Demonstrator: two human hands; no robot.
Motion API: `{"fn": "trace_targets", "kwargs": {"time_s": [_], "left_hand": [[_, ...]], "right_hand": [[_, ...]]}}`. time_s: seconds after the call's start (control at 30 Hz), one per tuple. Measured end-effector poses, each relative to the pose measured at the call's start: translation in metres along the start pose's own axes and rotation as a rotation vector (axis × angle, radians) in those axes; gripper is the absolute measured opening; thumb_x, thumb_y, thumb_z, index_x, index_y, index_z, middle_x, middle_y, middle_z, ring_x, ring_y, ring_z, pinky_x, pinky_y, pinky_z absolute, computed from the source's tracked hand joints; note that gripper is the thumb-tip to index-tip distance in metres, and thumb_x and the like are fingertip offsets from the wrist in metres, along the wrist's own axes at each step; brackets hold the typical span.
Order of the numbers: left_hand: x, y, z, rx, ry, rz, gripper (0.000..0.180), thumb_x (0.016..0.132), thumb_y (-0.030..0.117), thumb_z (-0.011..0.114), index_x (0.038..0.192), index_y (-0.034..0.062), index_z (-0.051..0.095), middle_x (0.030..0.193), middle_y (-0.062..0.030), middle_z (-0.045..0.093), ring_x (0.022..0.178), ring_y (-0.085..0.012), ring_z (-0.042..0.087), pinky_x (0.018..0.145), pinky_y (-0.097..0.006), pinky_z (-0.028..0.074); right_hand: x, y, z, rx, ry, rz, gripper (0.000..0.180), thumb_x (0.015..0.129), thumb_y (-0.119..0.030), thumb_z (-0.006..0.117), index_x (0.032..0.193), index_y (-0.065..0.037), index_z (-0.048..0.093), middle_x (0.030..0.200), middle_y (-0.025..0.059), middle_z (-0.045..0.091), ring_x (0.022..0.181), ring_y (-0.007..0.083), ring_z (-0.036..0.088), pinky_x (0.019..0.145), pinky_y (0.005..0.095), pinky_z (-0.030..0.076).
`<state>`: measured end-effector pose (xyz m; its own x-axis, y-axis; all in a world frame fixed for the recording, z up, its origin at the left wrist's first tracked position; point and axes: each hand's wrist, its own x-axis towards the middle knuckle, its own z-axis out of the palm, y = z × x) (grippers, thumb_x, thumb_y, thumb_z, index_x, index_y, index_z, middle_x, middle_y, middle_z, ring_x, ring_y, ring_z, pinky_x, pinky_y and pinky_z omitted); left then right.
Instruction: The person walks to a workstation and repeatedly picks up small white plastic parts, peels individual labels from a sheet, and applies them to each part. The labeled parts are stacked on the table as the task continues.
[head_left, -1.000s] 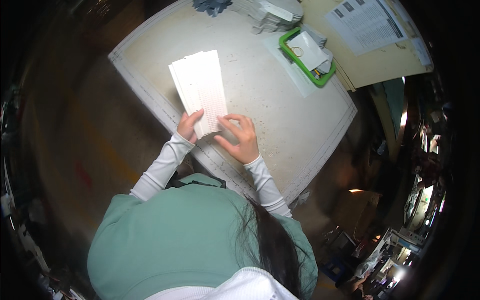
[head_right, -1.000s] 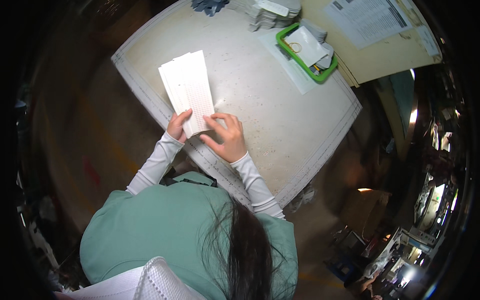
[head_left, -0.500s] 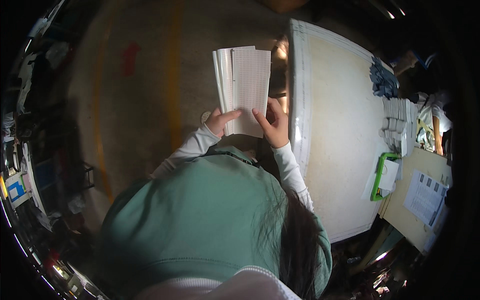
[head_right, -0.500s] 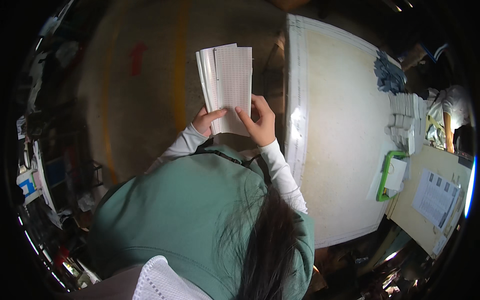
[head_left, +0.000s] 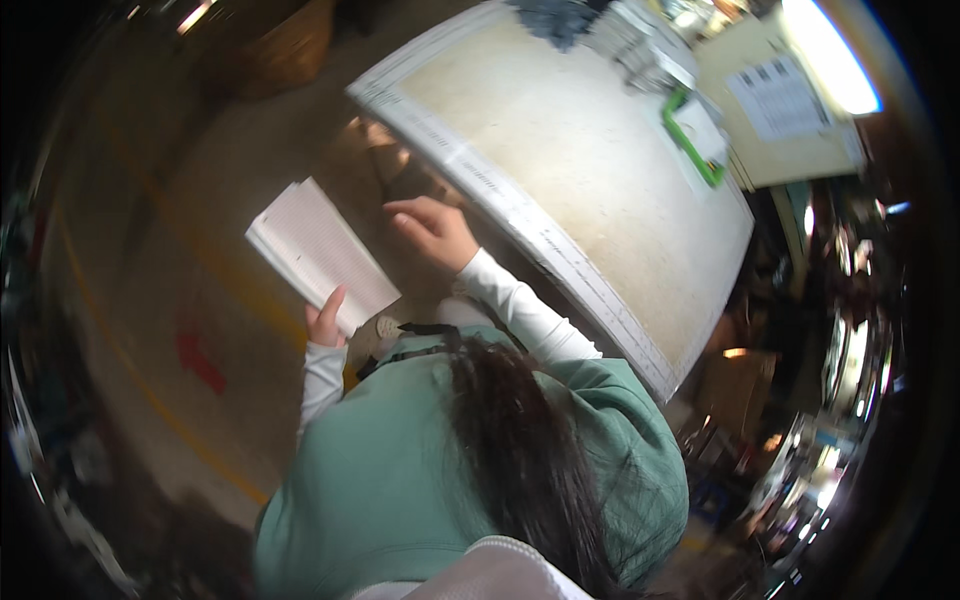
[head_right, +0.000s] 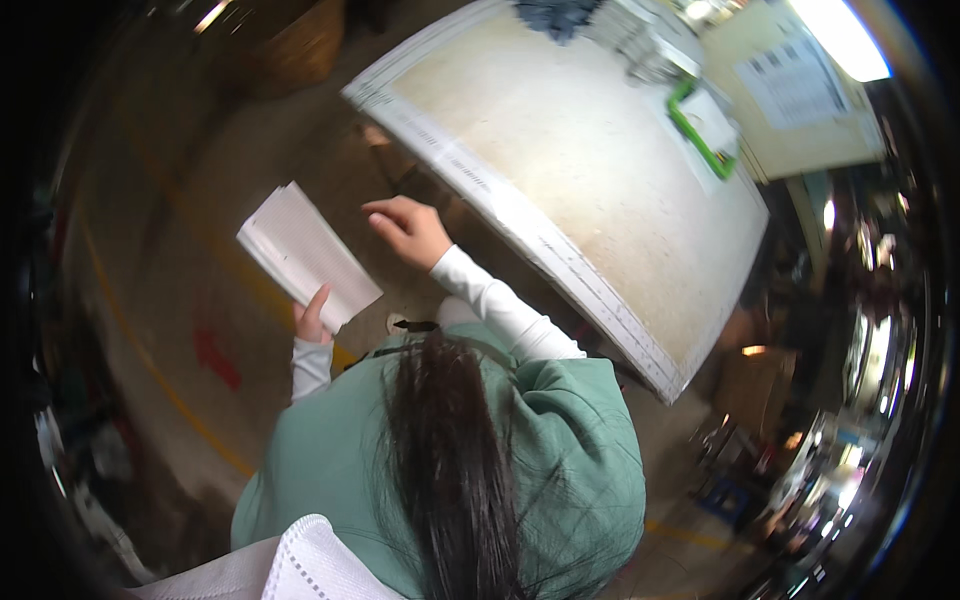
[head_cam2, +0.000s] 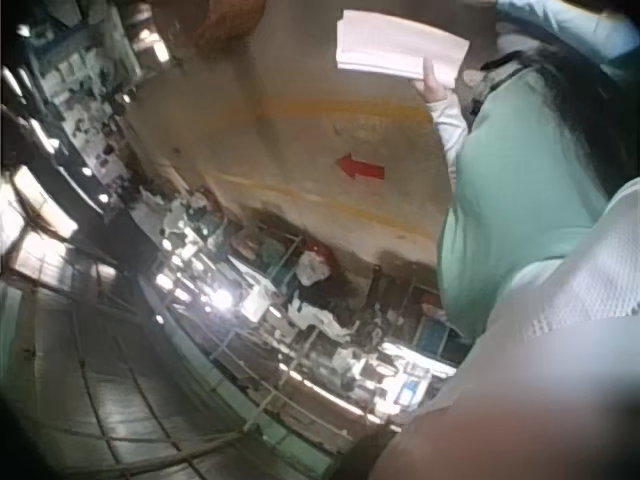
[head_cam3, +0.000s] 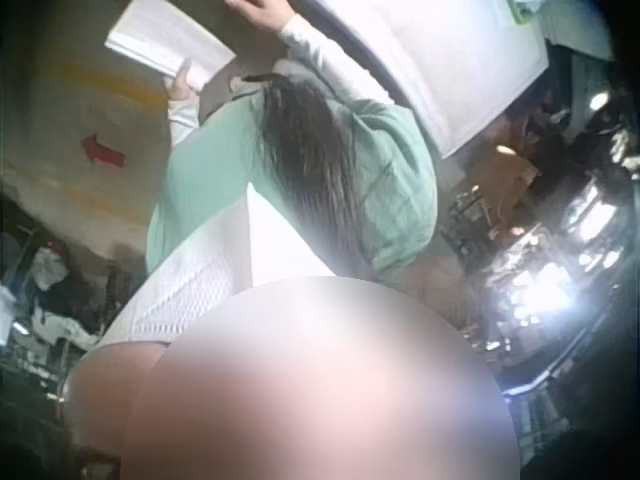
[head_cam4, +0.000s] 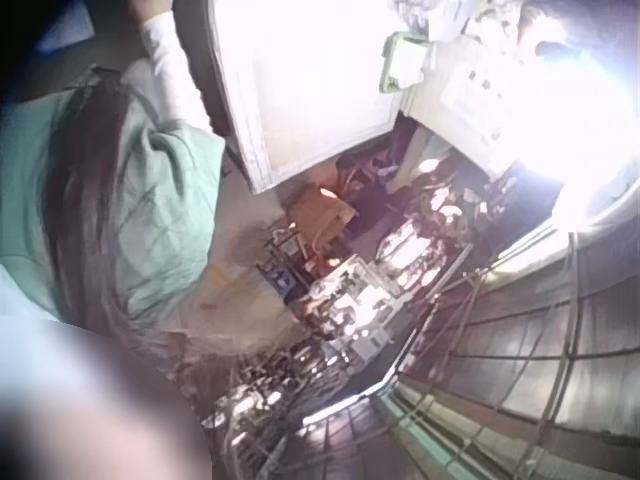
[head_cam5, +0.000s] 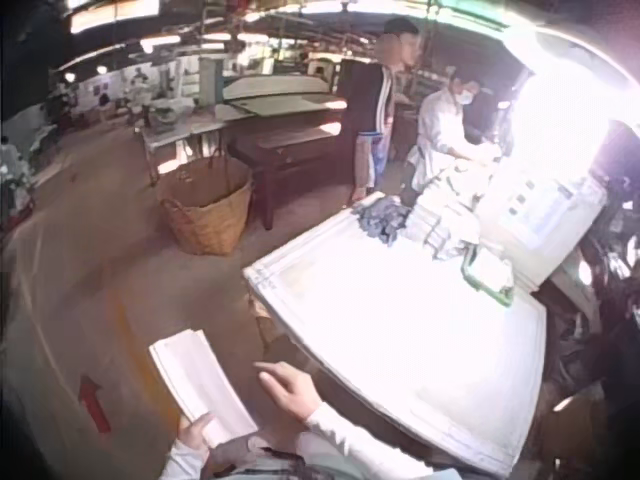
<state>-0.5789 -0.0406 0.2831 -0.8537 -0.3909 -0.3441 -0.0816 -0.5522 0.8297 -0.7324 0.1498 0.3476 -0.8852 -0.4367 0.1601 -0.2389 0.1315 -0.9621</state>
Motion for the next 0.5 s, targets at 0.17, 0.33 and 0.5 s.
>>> {"fn": "trace_targets", "kwargs": {"time_s": [0.17,0.33,0.5], "left_hand": [[-0.005,0.012,0.013,0.026,0.005,-0.051,0.062,0.086,-0.001,0.061,0.142,-0.0021,0.034,0.136,-0.0147,0.046,0.123,-0.0267,0.048,0.103,-0.036,0.04],[-0.025,0.035,0.044,0.082,-0.011,-0.054,0.058,0.086,-0.001,0.062,0.138,-0.0039,0.038,0.132,-0.0181,0.049,0.119,-0.0272,0.053,0.1,-0.036,0.044],[-0.044,0.039,0.121,0.214,-0.23,-0.115,0.052,0.082,-0.002,0.069,0.129,-0.0045,0.047,0.116,-0.0135,0.06,0.103,-0.0219,0.061,0.091,-0.032,0.048]], "right_hand": [[0.012,0.033,-0.19,-0.315,0.551,0.063,0.017,0.089,-0.012,0.063,0.103,-0.009,0.072,0.091,0.0096,0.072,0.081,0.0144,0.07,0.066,0.0278,0.053],[0.014,0.052,-0.369,-0.656,0.862,0.248,0.021,0.083,-0.017,0.062,0.099,-0.012,0.074,0.085,0.0086,0.073,0.078,0.02,0.07,0.075,0.0308,0.054],[0.038,0.075,-0.478,-0.849,0.89,0.54,0.033,0.081,-0.028,0.062,0.112,-0.017,0.068,0.1,0.0135,0.07,0.096,0.0299,0.066,0.089,0.0392,0.051]]}}
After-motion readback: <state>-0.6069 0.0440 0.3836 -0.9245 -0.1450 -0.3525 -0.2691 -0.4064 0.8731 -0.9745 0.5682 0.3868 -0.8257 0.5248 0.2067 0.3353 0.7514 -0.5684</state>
